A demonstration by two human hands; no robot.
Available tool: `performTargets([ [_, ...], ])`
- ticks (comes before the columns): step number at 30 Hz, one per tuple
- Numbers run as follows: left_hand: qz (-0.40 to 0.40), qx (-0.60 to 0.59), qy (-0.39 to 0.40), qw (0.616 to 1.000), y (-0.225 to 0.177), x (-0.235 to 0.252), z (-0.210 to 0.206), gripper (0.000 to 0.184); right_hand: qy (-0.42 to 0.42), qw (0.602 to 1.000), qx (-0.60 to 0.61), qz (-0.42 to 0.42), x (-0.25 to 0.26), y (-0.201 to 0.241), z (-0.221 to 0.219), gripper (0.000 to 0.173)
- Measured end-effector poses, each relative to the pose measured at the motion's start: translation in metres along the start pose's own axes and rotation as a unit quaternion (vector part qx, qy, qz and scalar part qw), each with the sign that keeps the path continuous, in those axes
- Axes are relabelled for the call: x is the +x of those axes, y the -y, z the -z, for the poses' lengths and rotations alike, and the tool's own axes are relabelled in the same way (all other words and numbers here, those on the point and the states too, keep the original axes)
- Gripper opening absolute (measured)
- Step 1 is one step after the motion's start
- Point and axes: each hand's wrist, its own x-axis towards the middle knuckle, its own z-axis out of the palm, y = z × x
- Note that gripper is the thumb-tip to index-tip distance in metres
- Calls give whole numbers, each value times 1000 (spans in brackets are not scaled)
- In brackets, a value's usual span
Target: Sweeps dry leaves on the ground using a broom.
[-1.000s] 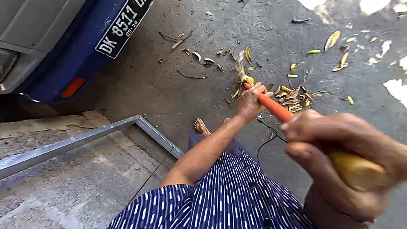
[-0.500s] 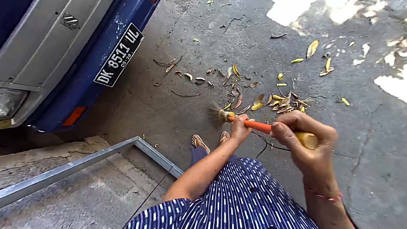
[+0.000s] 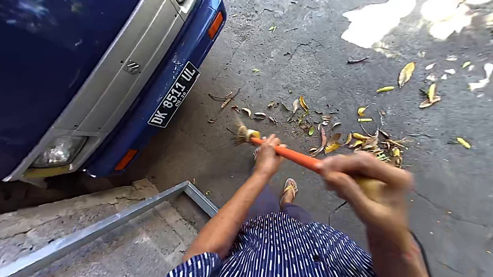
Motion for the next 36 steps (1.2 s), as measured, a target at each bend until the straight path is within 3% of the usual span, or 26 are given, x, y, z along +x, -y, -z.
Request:
performTargets([
  [4, 68, 44, -12, 997, 116, 66, 25, 29, 33, 994, 70, -71, 39, -119, -65, 16],
  [7, 66, 20, 2, 998, 149, 111, 32, 30, 38, 994, 55, -90, 70, -156, -92, 16],
  [12, -66, -79, 21, 994, 60, 159, 20, 30, -29, 990, -107, -92, 129, -86, -51, 16],
  [16, -175, -149, 128, 965, -14, 187, -4, 29, -117, 963, -230, -77, 141, -52, -42, 19],
  [19, -226, -180, 152, 945, -51, 189, -18, 26, -164, 953, -249, -55, 138, -41, -32, 18],
  [22, -244, -174, 147, 943, -78, 165, -8, 28, -189, 955, -225, -25, 130, 0, -17, 20],
  [25, -225, -114, 152, 956, -87, 137, 13, 30, -192, 969, -154, -2, 117, 27, -1, 21],
  [28, -167, -22, 145, 975, -70, 145, -1, 31, -186, 976, -109, -28, 105, -8, 29, 19],
  [30, -142, 8, 154, 978, -49, 159, -38, 30, -214, 969, -99, -67, 90, -43, 46, 15],
  [32, -186, 25, 147, 971, -35, 174, -94, 30, -243, 959, -116, -90, 74, -52, 67, 16],
  [36, -230, 0, 199, 953, -77, 168, -164, 27, -281, 939, -170, -97, 37, -26, 101, 18],
])
